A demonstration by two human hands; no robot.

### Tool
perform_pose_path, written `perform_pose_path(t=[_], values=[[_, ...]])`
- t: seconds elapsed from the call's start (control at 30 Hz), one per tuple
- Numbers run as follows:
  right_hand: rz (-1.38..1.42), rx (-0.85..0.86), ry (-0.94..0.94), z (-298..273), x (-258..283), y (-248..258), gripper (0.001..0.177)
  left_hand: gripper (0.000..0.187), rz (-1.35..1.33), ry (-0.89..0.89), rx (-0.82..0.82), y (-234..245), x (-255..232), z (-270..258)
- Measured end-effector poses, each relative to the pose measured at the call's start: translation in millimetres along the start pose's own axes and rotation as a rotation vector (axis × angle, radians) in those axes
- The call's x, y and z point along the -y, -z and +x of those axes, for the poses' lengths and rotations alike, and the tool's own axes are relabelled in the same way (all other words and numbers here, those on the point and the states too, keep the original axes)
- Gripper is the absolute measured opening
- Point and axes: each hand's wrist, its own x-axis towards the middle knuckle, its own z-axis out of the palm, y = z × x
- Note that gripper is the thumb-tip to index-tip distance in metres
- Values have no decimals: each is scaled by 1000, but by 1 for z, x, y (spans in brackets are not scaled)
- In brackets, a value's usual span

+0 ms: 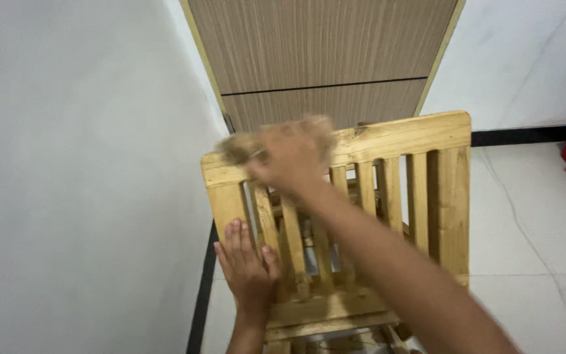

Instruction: The person wipes the surface of a wooden stool with a cloth, moving the cloth back and forth across the slats and frame. The stool is turned over to wipe the underside and legs.

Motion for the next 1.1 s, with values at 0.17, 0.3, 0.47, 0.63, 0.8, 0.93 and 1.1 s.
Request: perform_pose_path(t=[0.17,0.3,0.47,0.63,0.8,0.93,1.1], values=[[30,-338,-195,-60,-148,18,31,58,-21,-2,-17,-1,-2,0],[71,-469,-394,-106,-214,7,52,59,-6,-2,-29,-8,3,-2],[319,-489,-472,-154,-211,-20,73,58,15,-26,-43,-15,9,-6],[342,-445,-279,-261,-204,-91,67,59,29,-34,-44,-18,8,-5],[-102,-263,-63,-333,-227,-168,76,59,26,-41,-53,-17,8,-10],[-181,174,137,-326,-202,-175,78,60,-17,-45,-55,-16,9,-9],[-82,-94,565,-304,-159,-193,75,60,-49,-35,-57,-13,7,-8]])
